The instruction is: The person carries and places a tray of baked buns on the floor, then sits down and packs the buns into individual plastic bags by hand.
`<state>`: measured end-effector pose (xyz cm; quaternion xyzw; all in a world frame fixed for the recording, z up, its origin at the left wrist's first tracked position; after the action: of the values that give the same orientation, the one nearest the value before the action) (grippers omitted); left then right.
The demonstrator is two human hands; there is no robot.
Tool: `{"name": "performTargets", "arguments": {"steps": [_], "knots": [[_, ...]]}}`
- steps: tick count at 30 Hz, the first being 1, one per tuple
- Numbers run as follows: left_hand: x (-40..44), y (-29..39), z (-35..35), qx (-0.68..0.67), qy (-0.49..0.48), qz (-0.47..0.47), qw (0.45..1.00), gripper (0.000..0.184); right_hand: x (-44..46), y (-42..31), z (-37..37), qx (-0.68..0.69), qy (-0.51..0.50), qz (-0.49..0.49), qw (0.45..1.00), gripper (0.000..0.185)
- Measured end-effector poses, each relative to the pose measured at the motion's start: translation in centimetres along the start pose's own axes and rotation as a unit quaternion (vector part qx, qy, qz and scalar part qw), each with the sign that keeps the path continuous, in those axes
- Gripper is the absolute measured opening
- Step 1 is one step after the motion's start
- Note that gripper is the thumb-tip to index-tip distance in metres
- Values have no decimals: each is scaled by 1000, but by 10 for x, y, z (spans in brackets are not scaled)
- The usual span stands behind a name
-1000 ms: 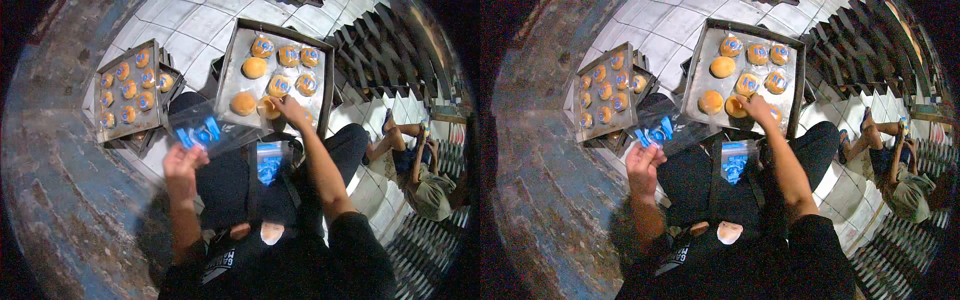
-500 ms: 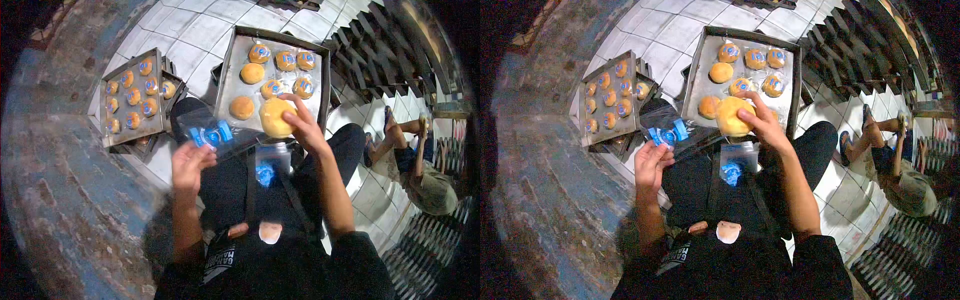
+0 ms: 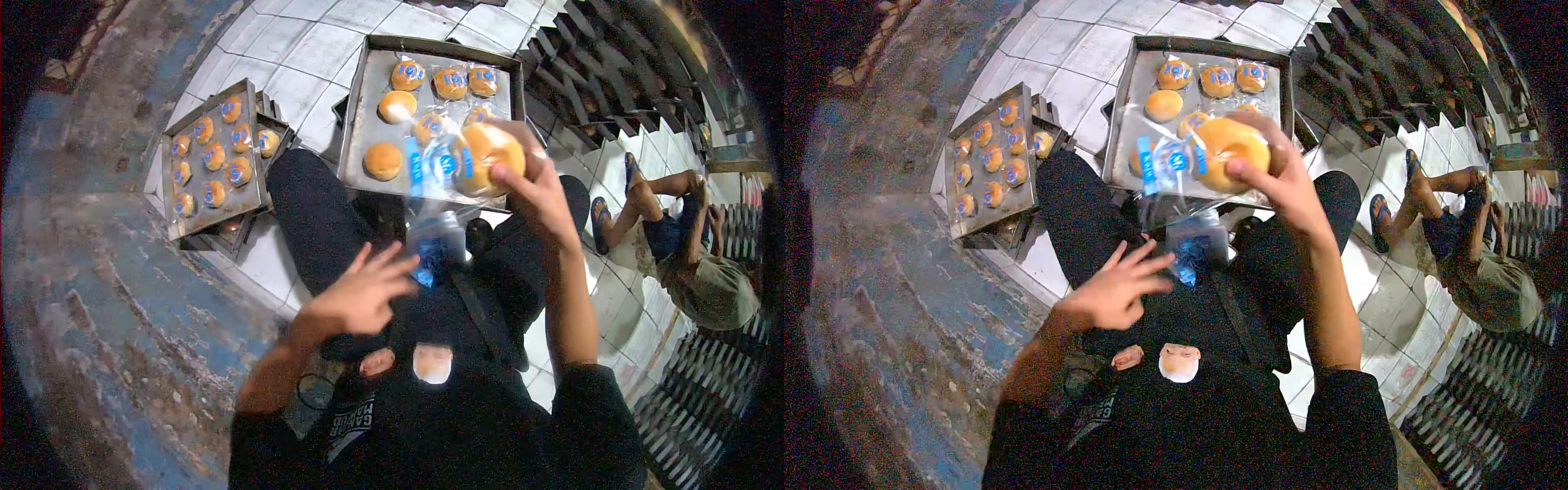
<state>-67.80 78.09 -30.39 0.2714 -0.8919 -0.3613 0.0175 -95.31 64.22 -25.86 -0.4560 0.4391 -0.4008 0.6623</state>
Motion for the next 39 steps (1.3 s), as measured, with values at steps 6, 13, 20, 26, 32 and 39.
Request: {"name": "performTargets", "arguments": {"steps": [6, 13, 20, 26, 32, 39], "knots": [[-67, 43, -40, 51, -265, -229, 935, 46, -25, -4, -19, 23, 23, -48, 998, 66], [-77, 74, -38, 38, -582, -278, 763, 29, -39, 18, -39, 30, 65, -25, 997, 72], [93, 76, 20, -51, -167, 51, 983, 34, -56, -5, -43, 13, 66, -45, 997, 66], [162, 159, 100, -181, -68, 350, 917, 36, -74, -33, -48, -3, 65, -28, 997, 62], [140, 186, 70, 9, -37, 331, 943, 54, -60, -46, -30, -120, 42, -49, 991, 67], [41, 54, -120, -248, 283, -38, 926, 83, -66, -41, -6, -295, -79, -5, 952, 84]]}}
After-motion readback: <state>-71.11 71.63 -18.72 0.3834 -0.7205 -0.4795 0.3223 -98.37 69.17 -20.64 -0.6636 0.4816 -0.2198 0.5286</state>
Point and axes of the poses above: each hand's wrist, its own x-axis towards the middle knuckle, its own z-axis out of the palm, y = z × x, the point moved 4 cm from there along x, towards the middle knuckle, and after that the axes turned 6 degrees about z, right-handed, at the moved point
